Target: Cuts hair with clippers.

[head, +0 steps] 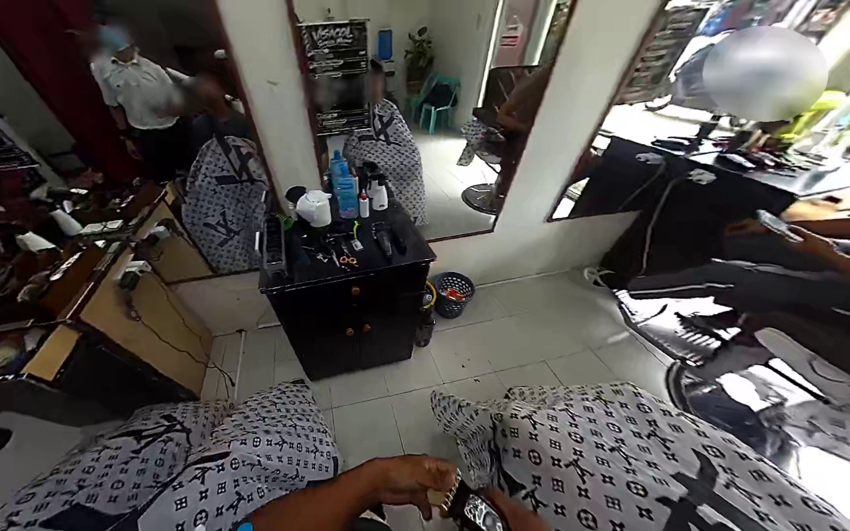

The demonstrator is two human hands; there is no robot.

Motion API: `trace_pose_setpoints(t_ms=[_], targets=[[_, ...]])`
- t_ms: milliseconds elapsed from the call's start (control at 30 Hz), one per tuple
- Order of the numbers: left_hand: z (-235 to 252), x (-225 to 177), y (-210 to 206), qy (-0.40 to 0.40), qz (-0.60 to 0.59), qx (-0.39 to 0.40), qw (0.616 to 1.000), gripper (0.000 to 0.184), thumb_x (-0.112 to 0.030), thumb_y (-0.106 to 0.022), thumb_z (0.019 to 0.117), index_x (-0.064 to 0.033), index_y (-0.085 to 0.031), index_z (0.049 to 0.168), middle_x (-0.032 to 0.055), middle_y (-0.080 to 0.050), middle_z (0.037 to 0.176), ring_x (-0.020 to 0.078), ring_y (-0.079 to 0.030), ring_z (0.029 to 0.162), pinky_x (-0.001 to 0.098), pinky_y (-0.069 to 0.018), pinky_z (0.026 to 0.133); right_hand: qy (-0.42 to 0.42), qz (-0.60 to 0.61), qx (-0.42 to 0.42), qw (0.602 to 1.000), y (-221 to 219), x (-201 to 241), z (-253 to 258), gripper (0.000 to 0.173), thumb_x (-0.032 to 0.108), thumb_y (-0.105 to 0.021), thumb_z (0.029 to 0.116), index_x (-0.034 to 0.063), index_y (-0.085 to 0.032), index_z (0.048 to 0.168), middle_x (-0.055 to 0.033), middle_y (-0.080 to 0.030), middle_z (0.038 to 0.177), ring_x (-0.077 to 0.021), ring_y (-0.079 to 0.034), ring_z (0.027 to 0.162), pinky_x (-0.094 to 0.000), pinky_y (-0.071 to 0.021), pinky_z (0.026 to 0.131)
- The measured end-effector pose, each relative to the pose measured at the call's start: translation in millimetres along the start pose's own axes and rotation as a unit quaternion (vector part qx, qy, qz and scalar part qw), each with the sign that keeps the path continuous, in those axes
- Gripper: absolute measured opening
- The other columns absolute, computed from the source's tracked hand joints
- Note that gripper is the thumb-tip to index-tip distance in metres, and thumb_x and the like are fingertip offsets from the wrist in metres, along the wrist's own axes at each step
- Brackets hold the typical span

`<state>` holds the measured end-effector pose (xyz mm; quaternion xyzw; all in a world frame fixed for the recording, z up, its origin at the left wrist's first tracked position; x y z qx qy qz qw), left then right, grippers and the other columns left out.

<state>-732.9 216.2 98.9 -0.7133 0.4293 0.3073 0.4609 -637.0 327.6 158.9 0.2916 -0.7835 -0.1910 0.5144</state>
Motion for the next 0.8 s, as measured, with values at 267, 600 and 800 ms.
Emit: trace_pose_setpoints(t_ms=[267, 600, 800], targets=[[-60.2, -99.2, 87.3, -0.061, -0.016, -0.156, 0.986, 0.005, -0.014, -0.062, 0.0981, -0.0110, -0.065, 0.095, -0.0073, -0.066, 0.072, -0.0020, -0.054, 0.052, 0.0156, -0.0435, 0.048, 0.026, -0.136, -0.208, 0.968, 15.8, 54.1, 121.9, 0.049, 0.008, -0.082, 0.0772, -0.0024, -0.067, 0.123, -0.0253, -0.071, 0.105, -0.0465, -0.070, 0.093, -0.0658, -0.0556, 0.075], [-207.9, -206.5, 396.2, -0.008, 0.402, -0.634, 0.661, 0.029, -0.019, -0.058, 0.1051, -0.0022, -0.067, 0.127, 0.0261, -0.068, 0.120, 0.0431, -0.064, 0.116, 0.0634, -0.0470, 0.103, -0.143, 0.210, -0.294, 0.921, 109.1, -51.7, 204.8, 0.069, 0.014, -0.083, 0.0804, -0.0083, -0.049, 0.136, -0.0270, -0.063, 0.107, -0.0319, -0.064, 0.084, -0.0539, -0.0544, 0.077], [-260.4, -286.6, 482.7, 0.082, 0.460, -0.694, 0.548, 0.029, -0.018, -0.051, 0.1078, -0.0093, -0.069, 0.129, 0.0314, -0.064, 0.120, 0.0506, -0.060, 0.118, 0.0688, -0.0445, 0.100, -0.170, 0.218, -0.277, 0.920, 137.2, -78.3, 250.7, 0.070, 0.014, -0.083, 0.0824, -0.0093, -0.048, 0.139, -0.0294, -0.062, 0.112, -0.0341, -0.064, 0.091, -0.0547, -0.0529, 0.083]])
Point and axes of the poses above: each hand's wrist, its own z-axis towards the middle knuckle, its own y-axis out of the back of the hand, x = y × z, the point moved 8 cm from there along z, towards the middle knuckle
